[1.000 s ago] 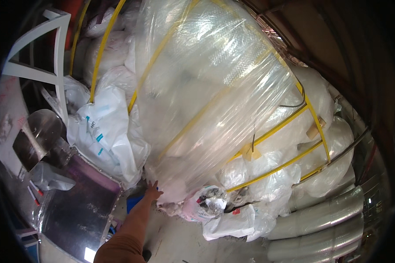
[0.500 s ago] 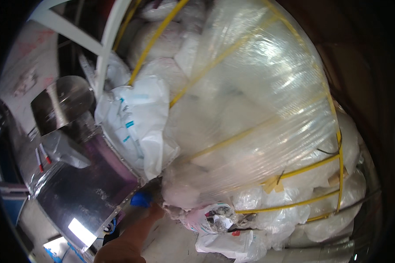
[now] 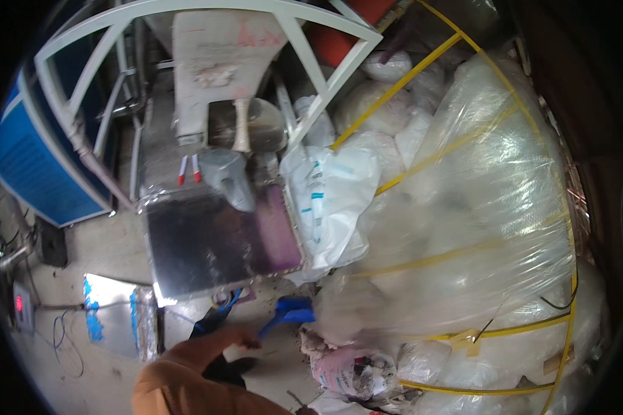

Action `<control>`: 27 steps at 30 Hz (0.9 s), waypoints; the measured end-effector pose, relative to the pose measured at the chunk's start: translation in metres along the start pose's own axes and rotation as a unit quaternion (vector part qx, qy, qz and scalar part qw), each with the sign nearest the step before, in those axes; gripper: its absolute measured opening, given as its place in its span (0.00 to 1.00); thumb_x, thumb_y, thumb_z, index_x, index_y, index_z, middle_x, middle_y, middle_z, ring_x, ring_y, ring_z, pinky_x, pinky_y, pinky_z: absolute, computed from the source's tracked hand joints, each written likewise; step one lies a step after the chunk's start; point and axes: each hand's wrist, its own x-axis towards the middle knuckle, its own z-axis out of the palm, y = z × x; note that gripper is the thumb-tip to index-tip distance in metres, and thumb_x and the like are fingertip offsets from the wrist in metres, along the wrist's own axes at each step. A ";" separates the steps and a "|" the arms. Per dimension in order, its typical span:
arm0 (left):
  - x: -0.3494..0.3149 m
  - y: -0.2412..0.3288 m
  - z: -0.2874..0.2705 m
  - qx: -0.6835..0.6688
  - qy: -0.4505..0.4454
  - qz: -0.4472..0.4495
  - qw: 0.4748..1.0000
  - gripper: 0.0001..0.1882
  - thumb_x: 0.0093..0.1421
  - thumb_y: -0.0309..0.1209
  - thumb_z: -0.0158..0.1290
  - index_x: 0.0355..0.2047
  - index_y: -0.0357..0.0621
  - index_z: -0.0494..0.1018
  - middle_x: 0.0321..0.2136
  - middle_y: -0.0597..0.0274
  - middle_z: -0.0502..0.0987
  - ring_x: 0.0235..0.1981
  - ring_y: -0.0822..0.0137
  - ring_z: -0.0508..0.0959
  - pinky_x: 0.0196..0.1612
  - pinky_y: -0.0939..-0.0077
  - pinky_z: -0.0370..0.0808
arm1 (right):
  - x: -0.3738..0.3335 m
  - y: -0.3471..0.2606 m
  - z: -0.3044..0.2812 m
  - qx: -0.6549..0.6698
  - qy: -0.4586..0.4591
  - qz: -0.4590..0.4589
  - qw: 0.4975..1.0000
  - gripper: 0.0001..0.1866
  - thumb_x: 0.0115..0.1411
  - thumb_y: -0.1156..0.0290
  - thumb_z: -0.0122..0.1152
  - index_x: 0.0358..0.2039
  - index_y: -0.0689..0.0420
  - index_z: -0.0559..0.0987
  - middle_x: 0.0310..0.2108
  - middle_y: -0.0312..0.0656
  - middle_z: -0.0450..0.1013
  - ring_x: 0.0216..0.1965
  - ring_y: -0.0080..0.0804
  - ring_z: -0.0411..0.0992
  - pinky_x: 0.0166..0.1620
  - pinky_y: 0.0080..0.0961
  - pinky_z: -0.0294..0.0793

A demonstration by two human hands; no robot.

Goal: The person walks through a warehouse area filled with large bags of material, picks up a blue dustpan, and approaches a blue industrial machine. They open a purple access panel on the machine, place the dustpan inside, and close the panel. The person then moves to a control panel, presses several buttons to operate the machine, and finally walks over to a pile of black bubble wrap rolls to inspect them.

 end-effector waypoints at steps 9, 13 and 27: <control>-0.259 -0.056 0.089 0.018 0.004 0.271 0.962 0.27 0.51 0.29 0.65 0.50 0.46 0.67 0.35 0.65 0.74 0.38 0.73 0.75 0.40 0.76 0.73 | 0.039 0.047 -0.039 0.011 0.181 -0.111 0.977 0.09 0.48 0.62 0.65 0.27 0.52 0.80 0.22 0.42 0.76 0.27 0.43 0.76 0.31 0.42 0.75; -0.261 -0.036 0.111 0.024 0.053 0.336 0.940 0.24 0.50 0.33 0.67 0.46 0.48 0.69 0.33 0.65 0.76 0.32 0.73 0.76 0.36 0.75 0.72 | 0.037 0.020 -0.061 -0.016 0.096 -0.104 0.990 0.08 0.53 0.63 0.61 0.26 0.54 0.79 0.29 0.47 0.76 0.34 0.45 0.76 0.34 0.40 0.77; -0.210 0.212 -0.121 0.193 0.605 0.402 0.659 0.36 0.42 0.35 0.68 0.55 0.61 0.73 0.69 0.31 0.39 0.68 0.33 0.49 0.69 0.54 0.54 | 0.053 -0.022 -0.153 -0.164 0.133 -0.191 0.959 0.13 0.61 0.61 0.56 0.32 0.57 0.81 0.26 0.43 0.77 0.30 0.39 0.75 0.34 0.37 0.73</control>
